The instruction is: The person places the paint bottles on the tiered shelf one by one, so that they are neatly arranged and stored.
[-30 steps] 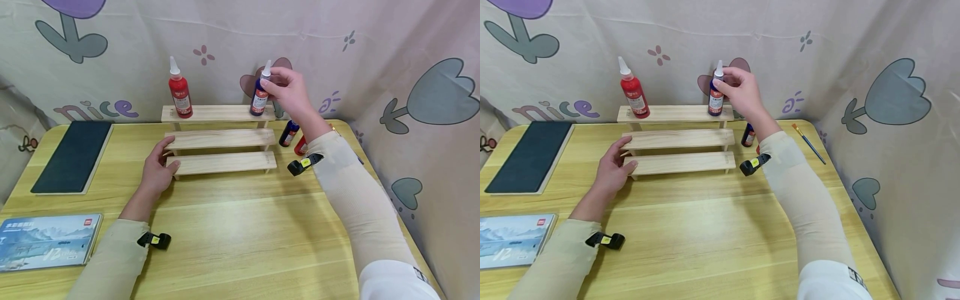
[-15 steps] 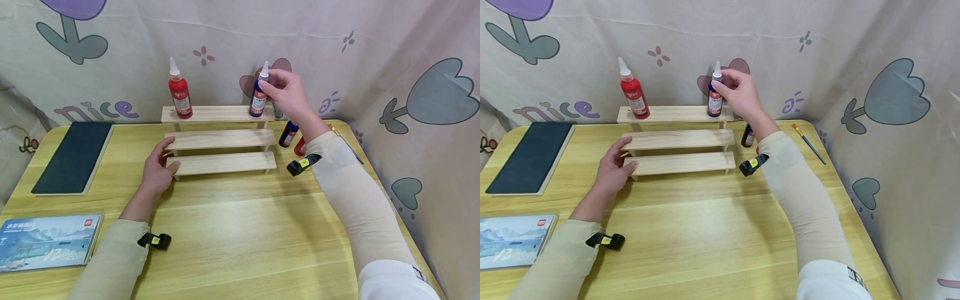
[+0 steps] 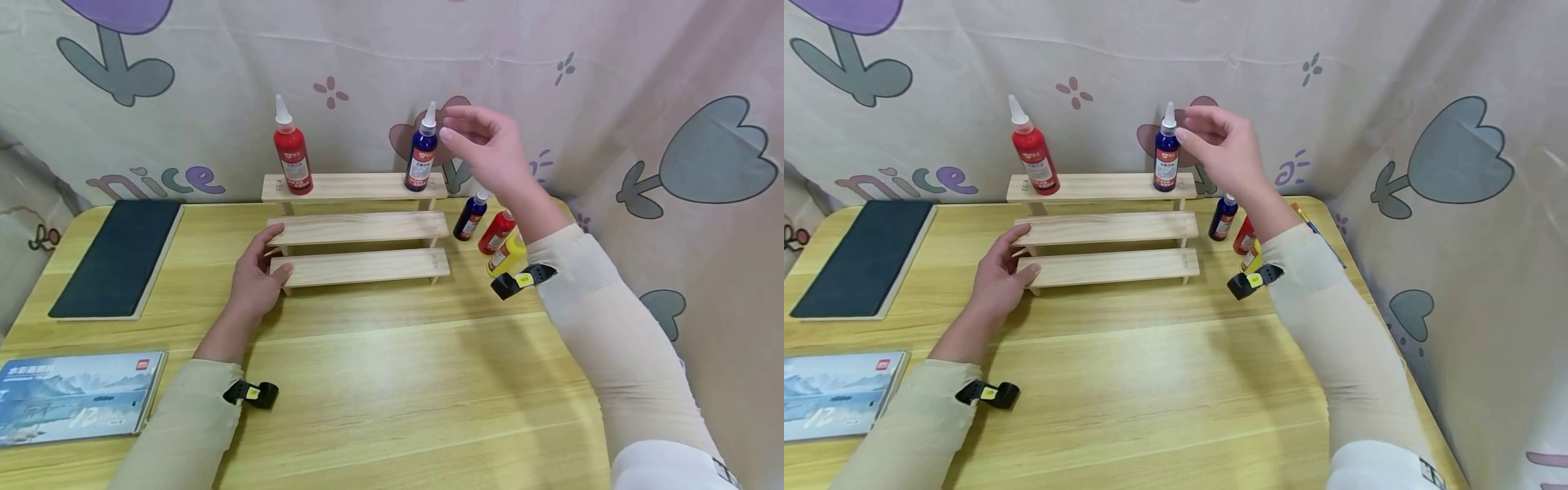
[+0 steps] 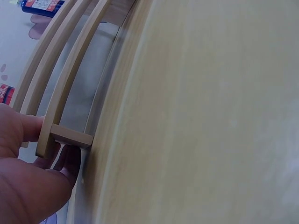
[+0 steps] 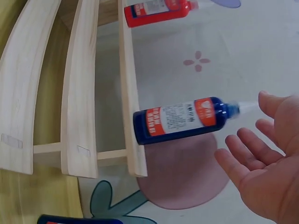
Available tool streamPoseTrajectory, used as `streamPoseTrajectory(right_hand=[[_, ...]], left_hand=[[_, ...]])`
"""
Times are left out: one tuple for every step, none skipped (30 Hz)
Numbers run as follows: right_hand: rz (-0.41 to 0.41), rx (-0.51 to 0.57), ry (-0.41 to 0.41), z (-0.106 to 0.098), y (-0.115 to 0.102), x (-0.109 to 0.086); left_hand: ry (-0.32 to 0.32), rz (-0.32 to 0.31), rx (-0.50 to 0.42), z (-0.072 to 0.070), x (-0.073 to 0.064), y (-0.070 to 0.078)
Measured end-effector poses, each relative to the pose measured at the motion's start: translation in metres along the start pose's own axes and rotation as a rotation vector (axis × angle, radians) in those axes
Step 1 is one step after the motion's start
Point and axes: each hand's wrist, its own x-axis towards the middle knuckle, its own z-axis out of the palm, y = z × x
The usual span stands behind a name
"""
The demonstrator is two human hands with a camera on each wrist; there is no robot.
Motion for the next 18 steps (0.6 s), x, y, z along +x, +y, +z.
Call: streamPoseTrajectory(right_hand=[[-0.005, -0.017, 0.002, -0.003, -0.002, -0.003], [-0.003, -0.033, 0.002, -0.005, -0.004, -0.006], [-0.009, -0.048, 0.003, -0.008, -0.006, -0.009], [-0.016, -0.056, 0.005, -0.01, -0.008, -0.012], [-0.023, -0.065, 0.007, -0.012, -0.009, -0.015], [-0.033, -0.073, 0.012, -0.014, -0.01, -0.019], [-0.043, -0.079, 0.018, -0.016, -0.011, -0.022], [-0.051, -0.08, 0.023, -0.019, -0.012, -0.025], [-0.059, -0.077, 0.031, -0.021, -0.012, -0.029], [-0.066, -0.075, 0.041, -0.024, -0.012, -0.033], [-0.075, -0.076, 0.05, -0.026, -0.012, -0.037], [-0.079, -0.078, 0.06, -0.028, -0.012, -0.04], [-0.078, -0.076, 0.068, -0.031, -0.012, -0.044], [-0.078, -0.073, 0.076, -0.033, -0.012, -0.048], [-0.078, -0.072, 0.084, -0.035, -0.012, -0.052], [-0.082, -0.071, 0.091, -0.037, -0.011, -0.056], [-0.082, -0.065, 0.096, -0.039, -0.01, -0.06], [-0.086, -0.058, 0.102, -0.041, -0.009, -0.064]], left_hand=[[-0.001, 0.0, -0.001, 0.0, 0.0, 0.0], [-0.001, 0.0, 0.0, 0.0, 0.0, 0.0], [-0.002, 0.0, -0.002, 0.0, 0.0, 0.0], [-0.002, 0.001, -0.005, 0.0, 0.0, 0.0], [-0.001, 0.002, -0.003, 0.0, 0.0, 0.0], [-0.001, 0.003, -0.003, 0.0, 0.0, 0.0], [-0.001, 0.004, -0.001, 0.0, 0.0, 0.0], [-0.001, 0.004, 0.001, 0.0, 0.0, 0.0], [-0.001, 0.004, 0.003, -0.001, -0.001, 0.0], [-0.001, 0.004, 0.005, -0.001, 0.0, 0.0], [-0.001, 0.001, 0.01, -0.001, 0.0, 0.0], [0.0, 0.0, 0.013, -0.001, 0.0, 0.0], [0.0, -0.001, 0.015, -0.001, 0.0, 0.0], [0.0, -0.002, 0.016, -0.001, 0.0, 0.0], [0.001, 0.0, 0.017, -0.001, 0.0, 0.0], [0.002, 0.0, 0.019, -0.001, 0.0, 0.0], [0.002, 0.001, 0.02, 0.0, 0.0, 0.0], [0.001, 0.004, 0.019, 0.0, 0.0, -0.001]])
